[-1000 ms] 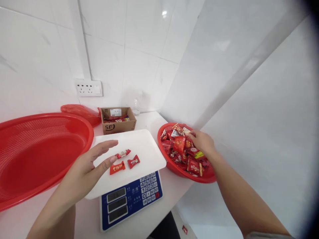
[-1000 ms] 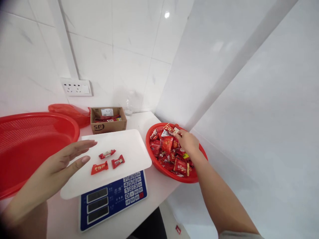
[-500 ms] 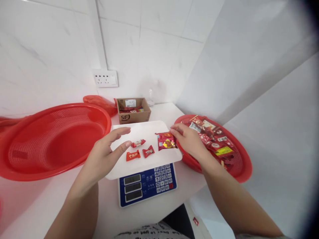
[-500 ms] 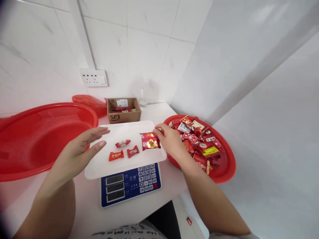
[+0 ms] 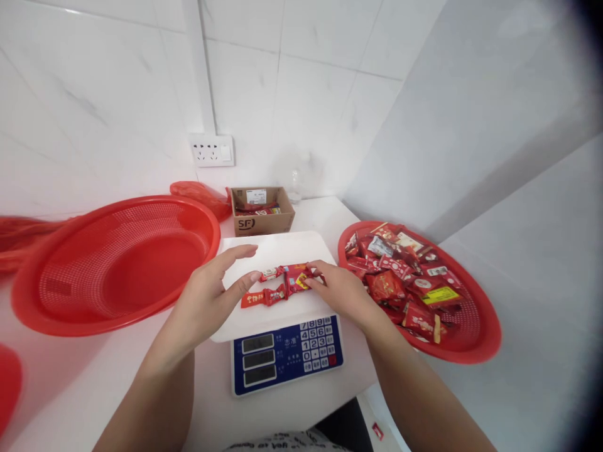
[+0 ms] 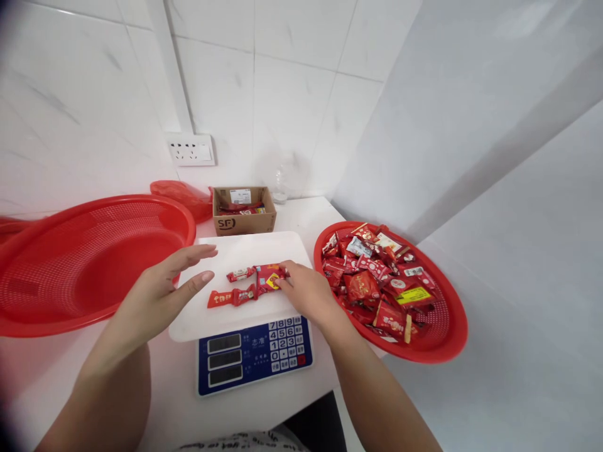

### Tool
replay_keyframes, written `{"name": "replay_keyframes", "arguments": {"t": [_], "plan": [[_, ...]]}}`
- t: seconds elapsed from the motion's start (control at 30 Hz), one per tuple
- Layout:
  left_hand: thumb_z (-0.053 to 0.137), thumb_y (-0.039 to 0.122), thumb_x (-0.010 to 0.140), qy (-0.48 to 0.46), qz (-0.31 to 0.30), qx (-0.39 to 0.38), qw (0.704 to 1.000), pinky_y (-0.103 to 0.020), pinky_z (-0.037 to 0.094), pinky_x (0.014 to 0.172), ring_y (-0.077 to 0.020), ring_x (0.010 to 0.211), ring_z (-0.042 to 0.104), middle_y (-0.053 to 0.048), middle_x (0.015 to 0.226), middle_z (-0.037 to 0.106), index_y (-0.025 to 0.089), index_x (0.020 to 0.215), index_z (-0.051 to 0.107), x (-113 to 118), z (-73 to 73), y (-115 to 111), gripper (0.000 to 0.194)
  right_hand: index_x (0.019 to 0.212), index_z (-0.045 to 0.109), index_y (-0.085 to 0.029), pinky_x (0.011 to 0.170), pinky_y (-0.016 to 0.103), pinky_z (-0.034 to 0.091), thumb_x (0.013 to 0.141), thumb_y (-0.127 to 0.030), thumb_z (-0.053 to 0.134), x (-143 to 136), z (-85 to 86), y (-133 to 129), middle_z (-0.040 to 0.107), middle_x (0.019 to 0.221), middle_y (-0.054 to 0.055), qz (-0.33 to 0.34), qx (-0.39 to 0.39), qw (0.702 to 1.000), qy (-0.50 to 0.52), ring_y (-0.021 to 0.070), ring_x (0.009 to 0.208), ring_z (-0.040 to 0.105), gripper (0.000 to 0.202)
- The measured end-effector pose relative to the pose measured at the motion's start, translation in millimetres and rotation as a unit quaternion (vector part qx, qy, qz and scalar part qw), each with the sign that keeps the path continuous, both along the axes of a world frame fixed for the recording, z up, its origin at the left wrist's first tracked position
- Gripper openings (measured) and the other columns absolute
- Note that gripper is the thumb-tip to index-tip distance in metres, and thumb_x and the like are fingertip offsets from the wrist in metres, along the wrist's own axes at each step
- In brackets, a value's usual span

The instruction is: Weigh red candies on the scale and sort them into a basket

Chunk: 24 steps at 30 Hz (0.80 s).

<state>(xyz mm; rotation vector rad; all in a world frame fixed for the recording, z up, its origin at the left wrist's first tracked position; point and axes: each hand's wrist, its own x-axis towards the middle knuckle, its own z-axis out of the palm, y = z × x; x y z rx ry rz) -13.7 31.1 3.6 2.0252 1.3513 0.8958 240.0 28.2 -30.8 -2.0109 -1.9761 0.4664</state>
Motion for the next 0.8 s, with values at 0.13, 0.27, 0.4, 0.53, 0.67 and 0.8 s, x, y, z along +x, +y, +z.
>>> {"name": "replay_keyframes", "arguments": {"t": [0.13, 0.27, 0.4, 0.53, 0.67, 0.8], "plan": [[0.053, 0.05, 0.092, 0.002, -0.003, 0.008, 1.0, -0.039, 0.057, 0.085, -0.0288, 0.119, 0.062, -0.005, 0.132, 0.066, 0.027, 0.125, 0.061, 1.6, 0.9, -1.2, 0.041, 0.137, 0.05, -0.02, 0.085, 0.036, 0.051, 0.095, -0.029, 0.051, -12.0, 8.5, -6.8, 0.069, 0.116, 0.01, 0.023, 0.036, 0.998, 0.054, 0.0214, 0.092, 0.068, 0.043], [0.053, 0.05, 0.092, 0.003, -0.012, 0.011, 1.0, -0.039, 0.057, 0.086, -0.0296, 0.117, 0.062, -0.006, 0.129, 0.067, 0.025, 0.126, 0.06, 4.1, -0.3, -0.7, 0.043, 0.145, 0.038, -0.019, 0.095, 0.042, 0.05, 0.095, -0.033, 0.051, -28.2, 5.1, -13.5, 0.061, 0.127, 0.014, 0.1, 0.107, 0.973, 0.176, 0.0236, 0.111, 0.062, 0.053], [0.051, 0.051, 0.093, 0.033, -0.037, 0.0, 0.999, -0.04, 0.057, 0.085, -0.0301, 0.119, 0.061, -0.007, 0.132, 0.065, 0.026, 0.13, 0.057, 6.8, -3.1, 0.5, 0.045, 0.143, 0.044, -0.023, 0.106, 0.052, 0.042, 0.095, -0.028, 0.05, -31.8, -13.0, -15.1, 0.054, 0.139, 0.015, 0.135, 0.18, 0.959, 0.174, 0.0277, 0.13, 0.05, 0.048], [0.051, 0.05, 0.093, 0.084, -0.07, -0.018, 0.994, -0.042, 0.051, 0.097, -0.0283, 0.12, 0.06, -0.006, 0.136, 0.062, 0.027, 0.133, 0.055, 10.7, -5.9, 1.5, 0.046, 0.122, 0.065, -0.022, 0.099, 0.051, 0.05, 0.093, -0.021, 0.054, -19.8, -28.7, -17.2, 0.063, 0.124, 0.014, 0.143, 0.23, 0.954, 0.126, 0.0289, 0.118, 0.058, 0.032], [0.052, 0.043, 0.094, 0.112, -0.09, -0.025, 0.989, -0.042, 0.047, 0.102, -0.0264, 0.125, 0.056, -0.006, 0.137, 0.061, 0.026, 0.132, 0.055, 14.9, -9.1, 0.9, 0.042, 0.111, 0.072, -0.024, 0.088, 0.046, 0.055, 0.094, -0.015, 0.049, -14.6, -33.1, -19.9, 0.069, 0.11, 0.011, 0.175, 0.261, 0.941, 0.123, 0.0257, 0.102, 0.064, 0.03], [0.051, 0.042, 0.095, 0.123, -0.075, -0.019, 0.989, -0.042, 0.047, 0.102, -0.0259, 0.125, 0.056, -0.008, 0.137, 0.06, 0.025, 0.134, 0.053, 14.0, -14.2, -2.1, 0.042, 0.113, 0.072, -0.026, 0.084, 0.045, 0.054, 0.094, -0.016, 0.051, -21.1, -28.6, -20.0, 0.068, 0.102, 0.009, 0.204, 0.299, 0.923, 0.128, 0.0246, 0.096, 0.062, 0.03]]}}
